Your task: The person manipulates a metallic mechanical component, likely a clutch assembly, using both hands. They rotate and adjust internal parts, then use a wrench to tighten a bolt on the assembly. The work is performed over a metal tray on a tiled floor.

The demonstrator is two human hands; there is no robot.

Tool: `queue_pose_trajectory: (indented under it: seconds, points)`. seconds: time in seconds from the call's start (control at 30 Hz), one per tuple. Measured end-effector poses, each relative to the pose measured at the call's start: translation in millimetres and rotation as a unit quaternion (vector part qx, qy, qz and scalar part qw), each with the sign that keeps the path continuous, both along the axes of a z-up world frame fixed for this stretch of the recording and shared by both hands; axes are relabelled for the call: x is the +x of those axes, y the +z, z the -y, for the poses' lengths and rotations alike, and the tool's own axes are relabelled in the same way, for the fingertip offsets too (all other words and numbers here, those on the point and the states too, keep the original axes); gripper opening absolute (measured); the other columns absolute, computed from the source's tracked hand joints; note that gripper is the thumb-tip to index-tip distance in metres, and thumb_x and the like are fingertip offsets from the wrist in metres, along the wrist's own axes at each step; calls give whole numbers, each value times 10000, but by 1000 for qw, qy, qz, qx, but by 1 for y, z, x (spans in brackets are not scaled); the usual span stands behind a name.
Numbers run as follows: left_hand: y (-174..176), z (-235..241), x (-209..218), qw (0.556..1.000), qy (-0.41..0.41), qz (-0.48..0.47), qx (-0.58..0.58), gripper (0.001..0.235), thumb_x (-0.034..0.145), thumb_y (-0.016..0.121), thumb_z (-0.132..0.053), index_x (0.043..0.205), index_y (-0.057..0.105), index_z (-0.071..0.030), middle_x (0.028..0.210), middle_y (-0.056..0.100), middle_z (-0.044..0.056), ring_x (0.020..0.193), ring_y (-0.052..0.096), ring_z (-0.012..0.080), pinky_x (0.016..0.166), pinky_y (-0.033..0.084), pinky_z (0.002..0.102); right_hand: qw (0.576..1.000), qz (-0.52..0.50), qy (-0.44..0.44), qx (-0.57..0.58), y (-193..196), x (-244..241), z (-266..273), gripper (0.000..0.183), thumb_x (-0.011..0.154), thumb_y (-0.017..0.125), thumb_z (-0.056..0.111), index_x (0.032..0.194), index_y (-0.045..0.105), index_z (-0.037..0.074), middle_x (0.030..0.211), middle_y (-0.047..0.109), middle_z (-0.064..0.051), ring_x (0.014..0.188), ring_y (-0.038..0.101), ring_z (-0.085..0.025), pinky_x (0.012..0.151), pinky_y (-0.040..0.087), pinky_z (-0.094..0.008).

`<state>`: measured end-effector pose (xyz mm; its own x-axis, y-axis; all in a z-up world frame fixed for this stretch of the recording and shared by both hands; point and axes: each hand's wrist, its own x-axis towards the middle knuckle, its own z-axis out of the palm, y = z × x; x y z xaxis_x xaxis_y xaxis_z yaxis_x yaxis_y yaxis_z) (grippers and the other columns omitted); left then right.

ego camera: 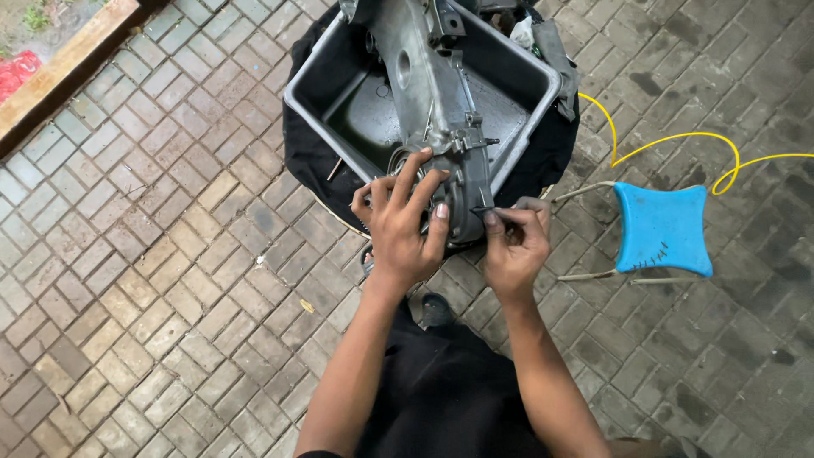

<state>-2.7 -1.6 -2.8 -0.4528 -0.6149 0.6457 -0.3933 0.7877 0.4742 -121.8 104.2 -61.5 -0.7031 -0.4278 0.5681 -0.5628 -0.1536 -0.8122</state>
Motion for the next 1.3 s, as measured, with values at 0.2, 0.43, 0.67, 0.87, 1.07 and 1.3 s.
queue_pose_trajectory:
  seconds: [0.2, 0.43, 0.67, 0.87, 1.07, 1.3]
  points:
    - [-2, -2, -3, 1000, -2, -13, -3, 366, 1004, 427, -411, 1238, 660, -253, 1428, 598, -22, 1017, 521, 193, 1023, 193, 458, 992, 101, 70, 18, -33, 20, -20, 31, 990, 641, 17, 977, 613, 21, 879, 566, -93, 751, 514, -192, 749, 488, -387]
    - [0, 3, -3, 1000, -20, -23, -9, 372, 1014, 421, -405, 1234, 668, -235, 1433, 594, 6, 1029, 531, 207, 1018, 200, 473, 998, 53, 28, -30, -33, 17, -3, 46, 1021, 616, 13, 1011, 571, 16, 929, 511, -87, 834, 487, -170, 801, 442, -350]
    - [4, -1, 3, 1000, -18, 5, 7, 394, 1012, 390, -424, 1235, 662, -244, 1423, 599, 11, 1011, 519, 204, 1023, 185, 475, 998, 36, 42, 16, -27, 5, -5, 124, 1001, 675, 80, 931, 582, 38, 868, 536, -111, 782, 541, -238, 763, 472, -369]
    - [2, -1, 5, 1000, -9, 4, 5, 421, 1029, 353, -431, 1220, 679, -247, 1404, 615, 18, 999, 510, 207, 1012, 182, 469, 996, -17, 72, 52, -8, -12, -3, 163, 952, 743, 184, 883, 620, 100, 976, 542, -95, 837, 562, -221, 766, 488, -331]
    - [5, -2, -2, 999, -7, -5, 39, 455, 1044, 332, -467, 1199, 695, -242, 1390, 629, 28, 1035, 505, 230, 1017, 182, 464, 984, -122, 123, 32, -44, -49, -14, 79, 928, 748, 174, 867, 704, 151, 1025, 485, -94, 887, 548, -268, 822, 491, -335]
    - [7, -13, 3, 995, 14, -28, 93, 455, 959, 560, -524, 1278, 710, -236, 1428, 643, 31, 1228, 546, 270, 1103, 226, 468, 946, -138, 293, -6, 10, -79, 15, 105, 918, 736, 89, 820, 707, 111, 901, 623, -90, 803, 618, -319, 781, 540, -406]
